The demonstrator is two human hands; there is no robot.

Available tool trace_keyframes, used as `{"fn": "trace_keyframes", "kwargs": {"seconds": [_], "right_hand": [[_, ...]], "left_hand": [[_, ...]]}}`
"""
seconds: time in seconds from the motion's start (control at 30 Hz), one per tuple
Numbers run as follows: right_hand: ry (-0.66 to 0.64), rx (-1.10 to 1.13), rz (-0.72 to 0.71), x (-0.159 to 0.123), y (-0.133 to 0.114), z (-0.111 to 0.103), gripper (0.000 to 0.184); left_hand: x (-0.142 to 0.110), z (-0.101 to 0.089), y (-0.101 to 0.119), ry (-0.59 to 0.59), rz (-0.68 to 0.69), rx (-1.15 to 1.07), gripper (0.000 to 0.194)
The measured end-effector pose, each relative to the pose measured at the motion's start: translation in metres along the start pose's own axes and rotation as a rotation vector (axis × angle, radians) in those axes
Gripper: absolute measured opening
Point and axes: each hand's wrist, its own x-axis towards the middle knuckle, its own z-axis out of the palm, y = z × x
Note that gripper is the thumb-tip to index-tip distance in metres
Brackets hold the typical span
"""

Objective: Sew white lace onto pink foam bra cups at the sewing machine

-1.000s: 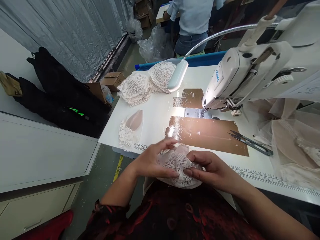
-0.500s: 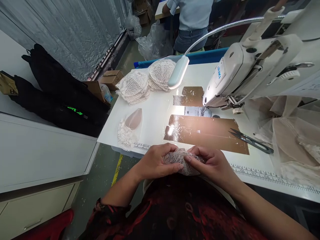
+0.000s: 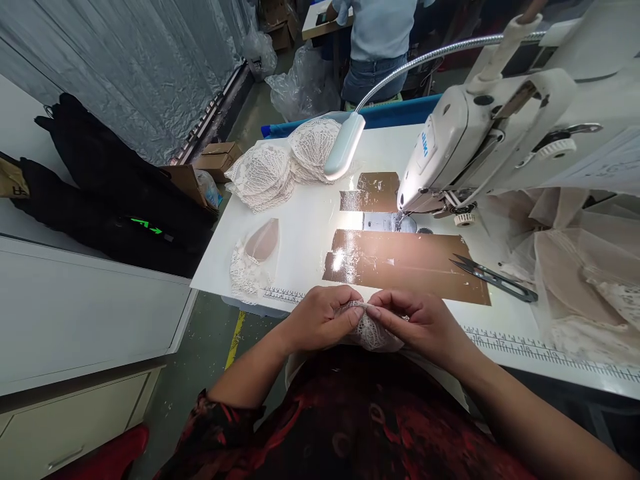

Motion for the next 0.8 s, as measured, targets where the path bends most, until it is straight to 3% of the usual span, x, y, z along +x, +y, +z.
{"fn": "trace_keyframes", "kwargs": {"seconds": [0.2,0.4,0.53,0.63,0.7,0.8], "right_hand": [[0.004,0.097,-0.01,-0.006,-0.007,-0.012,0.028],[-0.032,0.318,0.079,-0.003,0.005,-0.015,0.029],[-0.019,0.475,0.15,0.005,0.018,-0.018,0.031],[0.079,0.417,0.132,0.005,0.025,-0.034,0.031],[0.174,0.348,0.126,0.002,0.03,-0.05,0.035],[0.293,0.216,0.134,-0.004,0.035,-0.072,0.037]], "left_hand": [[0.013,-0.003,-0.004,-0.155,-0.031,-0.347,0.029],[0.028,0.014,-0.008,-0.128,-0.158,-0.59,0.031],[0.035,0.026,-0.012,-0.003,-0.301,-0.835,0.035],[0.036,0.006,-0.01,0.192,-0.32,-0.863,0.035],[0.038,-0.019,-0.004,0.392,-0.235,-0.705,0.034],[0.053,-0.049,0.005,0.602,-0.037,-0.157,0.026]]}}
